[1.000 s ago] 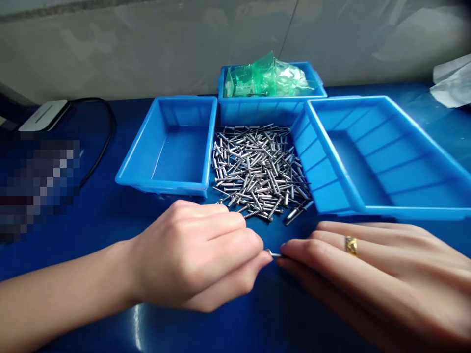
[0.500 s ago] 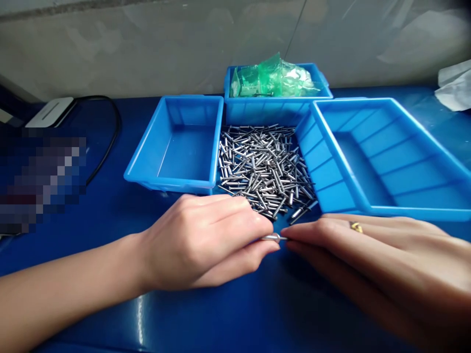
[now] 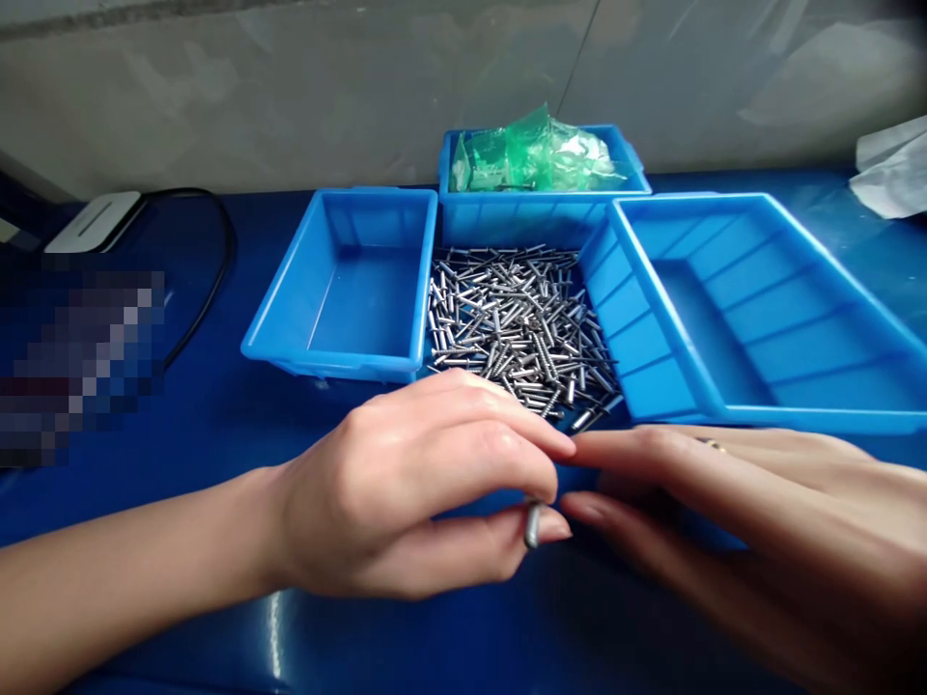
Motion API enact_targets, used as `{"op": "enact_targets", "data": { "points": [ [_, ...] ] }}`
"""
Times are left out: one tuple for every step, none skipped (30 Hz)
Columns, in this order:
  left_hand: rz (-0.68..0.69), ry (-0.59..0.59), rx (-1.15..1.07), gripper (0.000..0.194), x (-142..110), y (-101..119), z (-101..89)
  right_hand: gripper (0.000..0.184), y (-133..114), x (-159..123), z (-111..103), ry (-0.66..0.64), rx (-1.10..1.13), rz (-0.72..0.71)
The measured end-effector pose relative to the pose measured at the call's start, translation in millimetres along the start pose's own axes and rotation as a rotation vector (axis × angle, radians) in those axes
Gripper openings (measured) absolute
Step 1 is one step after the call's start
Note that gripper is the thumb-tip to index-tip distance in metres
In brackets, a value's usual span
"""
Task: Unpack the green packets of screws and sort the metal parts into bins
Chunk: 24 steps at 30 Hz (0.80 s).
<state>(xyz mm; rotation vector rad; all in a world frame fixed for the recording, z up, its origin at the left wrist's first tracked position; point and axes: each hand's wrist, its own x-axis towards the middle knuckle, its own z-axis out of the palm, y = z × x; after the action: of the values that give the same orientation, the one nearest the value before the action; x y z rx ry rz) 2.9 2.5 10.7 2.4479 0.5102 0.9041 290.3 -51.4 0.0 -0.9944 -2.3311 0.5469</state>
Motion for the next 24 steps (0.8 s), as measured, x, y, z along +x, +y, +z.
{"op": "enact_targets", "data": {
  "points": [
    [0.007, 0.016, 0.003, 0.021, -1, -1, 1.1, 0.014, 0, 0, -1, 0.007, -0.006, -0.014],
    [0.009, 0.025, 0.012, 0.024, -2, -2, 2.3, 0.012, 0, 0, -3, 0.009, -0.007, -0.024],
    [0.011, 0.025, 0.032, 0.027, -3, -2, 3.2, 0.013, 0, 0, -4, 0.002, -0.003, -0.034],
    [0.017, 0.01, 0.064, 0.03, -3, -3, 3.9, 0.019, -1, 0, -5, -0.007, -0.003, -0.046],
    [0.033, -0.014, 0.105, 0.033, -4, -4, 4.4, 0.025, -1, 0, -6, -0.028, -0.011, -0.062],
    [0.051, -0.039, 0.15, 0.037, -4, -5, 4.6, 0.03, 0, -1, -6, -0.048, -0.029, -0.077],
    [0.067, -0.058, 0.189, 0.039, -4, -6, 4.7, 0.034, 0, -2, -6, -0.066, -0.056, -0.089],
    [0.083, -0.066, 0.218, 0.04, -3, -6, 4.8, 0.037, 1, -4, -5, -0.085, -0.083, -0.096],
    [0.098, -0.065, 0.234, 0.04, -3, -7, 5.0, 0.039, 1, -5, -5, -0.096, -0.102, -0.099],
    [0.102, -0.064, 0.242, 0.039, -2, -7, 5.3, 0.04, 2, -7, -3, -0.101, -0.116, -0.092],
    [0.098, -0.066, 0.246, 0.039, -2, -8, 5.7, 0.041, 3, -7, -2, -0.095, -0.123, -0.082],
    [0.093, -0.071, 0.25, 0.039, -2, -8, 6.0, 0.043, 3, -7, -1, -0.086, -0.128, -0.078],
    [0.085, -0.074, 0.252, 0.04, -2, -7, 6.3, 0.044, 4, -6, -1, -0.074, -0.134, -0.08],
    [0.071, -0.075, 0.25, 0.042, -2, -7, 6.5, 0.044, 4, -3, -1, -0.062, -0.144, -0.086],
    [0.056, -0.07, 0.244, 0.042, -2, -6, 6.3, 0.044, 4, -1, -2, -0.053, -0.162, -0.097],
    [0.044, -0.064, 0.232, 0.041, -2, -6, 5.9, 0.044, 4, 3, -3, -0.052, -0.178, -0.116],
    [0.036, -0.059, 0.217, 0.039, -2, -5, 5.3, 0.043, 3, 6, -5, -0.058, -0.195, -0.131],
    [0.032, -0.058, 0.205, 0.036, -2, -5, 4.5, 0.043, 3, 9, -7, -0.066, -0.207, -0.142],
    [0.031, -0.055, 0.196, 0.034, -2, -5, 3.8, 0.042, 3, 11, -8, -0.066, -0.217, -0.148],
    [0.03, -0.052, 0.193, 0.033, -1, -5, 3.3, 0.041, 3, 13, -9, -0.068, -0.222, -0.152],
    [0.035, -0.046, 0.192, 0.033, 0, -5, 3.0, 0.04, 3, 14, -10, -0.062, -0.226, -0.151],
    [0.039, -0.036, 0.189, 0.034, 0, -5, 3.0, 0.04, 3, 15, -10, -0.059, -0.228, -0.148],
    [0.048, -0.026, 0.179, 0.035, 1, -5, 3.2, 0.041, 3, 15, -10, -0.054, -0.231, -0.15],
    [0.067, -0.02, 0.171, 0.036, 1, -5, 3.5, 0.042, 3, 14, -10, -0.061, -0.229, -0.156]
  ]
}}
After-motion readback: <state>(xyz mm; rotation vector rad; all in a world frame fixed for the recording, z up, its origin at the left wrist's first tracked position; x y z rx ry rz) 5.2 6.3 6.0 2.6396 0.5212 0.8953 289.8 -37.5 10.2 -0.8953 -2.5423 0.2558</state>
